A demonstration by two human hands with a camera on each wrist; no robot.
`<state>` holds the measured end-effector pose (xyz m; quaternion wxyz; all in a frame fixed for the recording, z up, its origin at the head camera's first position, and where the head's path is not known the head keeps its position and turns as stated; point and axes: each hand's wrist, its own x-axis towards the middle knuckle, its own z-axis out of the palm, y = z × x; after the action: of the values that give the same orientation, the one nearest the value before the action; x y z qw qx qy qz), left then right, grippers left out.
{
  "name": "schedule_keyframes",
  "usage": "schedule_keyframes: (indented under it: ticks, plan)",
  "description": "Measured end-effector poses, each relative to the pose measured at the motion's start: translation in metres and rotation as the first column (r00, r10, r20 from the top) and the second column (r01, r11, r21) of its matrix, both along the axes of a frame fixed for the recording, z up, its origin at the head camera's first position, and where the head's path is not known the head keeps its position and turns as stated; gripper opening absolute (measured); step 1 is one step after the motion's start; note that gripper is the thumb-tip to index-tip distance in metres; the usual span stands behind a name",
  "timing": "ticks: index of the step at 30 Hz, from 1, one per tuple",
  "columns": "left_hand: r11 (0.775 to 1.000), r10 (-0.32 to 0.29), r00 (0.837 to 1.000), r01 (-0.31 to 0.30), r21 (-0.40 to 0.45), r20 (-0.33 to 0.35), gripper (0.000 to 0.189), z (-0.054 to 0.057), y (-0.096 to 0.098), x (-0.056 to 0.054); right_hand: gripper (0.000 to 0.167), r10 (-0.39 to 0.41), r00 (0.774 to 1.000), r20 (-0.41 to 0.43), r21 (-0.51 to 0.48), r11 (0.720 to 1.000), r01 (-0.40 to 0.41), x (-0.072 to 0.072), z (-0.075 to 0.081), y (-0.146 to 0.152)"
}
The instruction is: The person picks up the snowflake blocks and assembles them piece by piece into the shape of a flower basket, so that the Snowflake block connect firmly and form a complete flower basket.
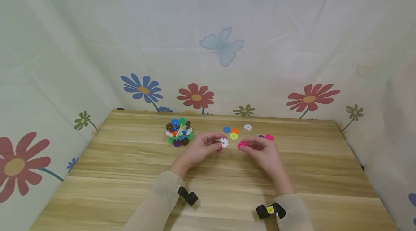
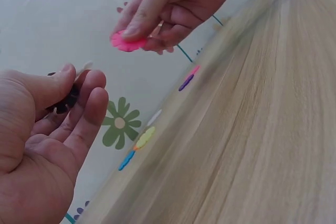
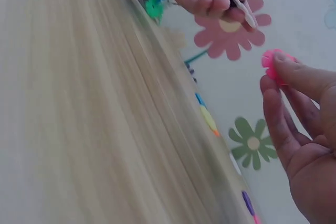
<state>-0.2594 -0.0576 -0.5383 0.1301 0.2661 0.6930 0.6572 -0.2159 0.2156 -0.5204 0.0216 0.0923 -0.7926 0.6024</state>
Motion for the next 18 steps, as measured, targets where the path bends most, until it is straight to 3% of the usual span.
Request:
schedule_keyframes:
  ticks: [4,18]
  plan:
    - [1.0,0.005,1.0,-0.005,-0.002,0.01,0.035,0.001,-0.001,0.0,0.026,0.003,0.999,-0.035,-0.102,0.995,-0.007,0.0,-0.003,-0.014]
    - [0.999,-0.029,0.999,0.03,0.04,-0.02,0.033,0.002,0.002,0.001,0.019,-0.012,0.996,-0.091,-0.174,0.985,-0.004,0.001,-0.008,-0.035]
